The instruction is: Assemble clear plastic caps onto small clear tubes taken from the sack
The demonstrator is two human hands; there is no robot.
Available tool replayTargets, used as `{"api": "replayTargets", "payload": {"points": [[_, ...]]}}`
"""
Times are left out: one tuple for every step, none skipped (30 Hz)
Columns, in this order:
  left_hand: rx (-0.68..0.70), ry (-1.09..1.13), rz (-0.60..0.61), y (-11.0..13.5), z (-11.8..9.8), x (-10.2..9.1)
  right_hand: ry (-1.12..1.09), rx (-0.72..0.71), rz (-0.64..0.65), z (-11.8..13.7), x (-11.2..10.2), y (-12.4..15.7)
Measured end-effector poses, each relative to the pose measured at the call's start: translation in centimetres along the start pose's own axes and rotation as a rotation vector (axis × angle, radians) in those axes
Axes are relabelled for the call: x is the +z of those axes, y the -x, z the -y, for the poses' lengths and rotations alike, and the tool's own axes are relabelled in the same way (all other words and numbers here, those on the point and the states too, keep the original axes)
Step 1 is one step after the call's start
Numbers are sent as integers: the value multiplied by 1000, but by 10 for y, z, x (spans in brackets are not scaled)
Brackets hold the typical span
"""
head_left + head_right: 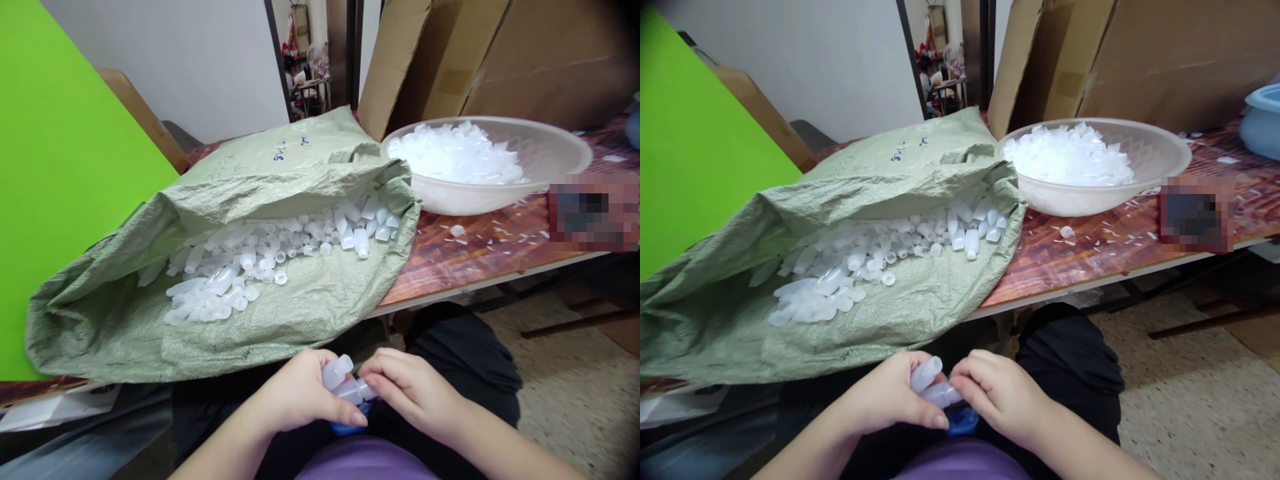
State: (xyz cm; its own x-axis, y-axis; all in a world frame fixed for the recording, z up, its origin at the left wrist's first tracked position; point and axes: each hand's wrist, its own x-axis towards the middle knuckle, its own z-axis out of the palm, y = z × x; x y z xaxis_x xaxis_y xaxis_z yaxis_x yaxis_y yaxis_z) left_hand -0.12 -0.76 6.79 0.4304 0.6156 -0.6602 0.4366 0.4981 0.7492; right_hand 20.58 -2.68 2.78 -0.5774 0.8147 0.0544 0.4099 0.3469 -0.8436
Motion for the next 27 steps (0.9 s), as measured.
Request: {"api": "replayTargets", "payload": {"points": [[-2, -7, -4, -1, 1, 0, -20, 51, 0, -1, 2, 0], [4, -1, -4, -2, 3, 1, -43, 73, -1, -1, 4, 1], [19, 21, 8, -3, 4, 1, -64, 62, -1, -2, 5, 1], [38, 52, 27, -3, 6, 1, -78, 24, 1, -1, 6, 1], [53, 83, 49, -4, 7, 1, -85, -25, 7, -1, 6, 1], [61, 101, 62, -4, 9, 1, -83, -57, 20, -1, 5, 1], [59, 103, 66, -4, 10, 1, -75, -56, 37, 0, 5, 1], [49, 90, 60, -4, 12, 1, -61, -15, 57, 1, 5, 0], [36, 74, 47, -4, 13, 1, -47, 53, 79, 1, 5, -1], [28, 67, 36, -4, 14, 1, -40, 126, 94, 1, 6, -2], [28, 79, 34, -4, 15, 2, -42, 180, 91, 1, 7, -2], [34, 109, 39, -4, 16, 2, -52, 193, 74, 0, 7, -3], [47, 152, 53, -5, 17, 2, -67, 163, 57, 0, 8, -3], [63, 191, 71, -5, 19, 2, -80, 105, 54, -1, 9, -2], [73, 218, 83, -6, 21, 3, -84, 47, 65, -1, 9, -2], [76, 229, 84, -7, 23, 3, -77, 18, 82, -2, 10, -3], [75, 229, 77, -7, 25, 3, -61, 33, 104, -2, 11, -3], [69, 221, 64, -8, 27, 4, -47, 91, 123, -2, 12, -4], [62, 215, 47, -9, 29, 4, -38, 169, 127, -2, 14, -5], [57, 219, 32, -10, 32, 4, -35, 235, 111, -3, 15, -6], [60, 236, 23, -10, 34, 4, -42, 258, 91, -4, 17, -6], [71, 264, 23, -11, 36, 4, -55, 229, 77, -6, 17, -6], [80, 292, 27, -12, 37, 4, -70, 158, 78, -8, 17, -6], [84, 314, 31, -13, 40, 3, -78, 72, 90, -10, 17, -6], [84, 330, 37, -13, 42, 3, -77, 4, 110, -12, 18, -6], [76, 336, 38, -14, 45, 3, -66, -25, 134, -14, 18, -6], [64, 333, 33, -15, 47, 3, -53, -13, 154, -15, 20, -6]]}}
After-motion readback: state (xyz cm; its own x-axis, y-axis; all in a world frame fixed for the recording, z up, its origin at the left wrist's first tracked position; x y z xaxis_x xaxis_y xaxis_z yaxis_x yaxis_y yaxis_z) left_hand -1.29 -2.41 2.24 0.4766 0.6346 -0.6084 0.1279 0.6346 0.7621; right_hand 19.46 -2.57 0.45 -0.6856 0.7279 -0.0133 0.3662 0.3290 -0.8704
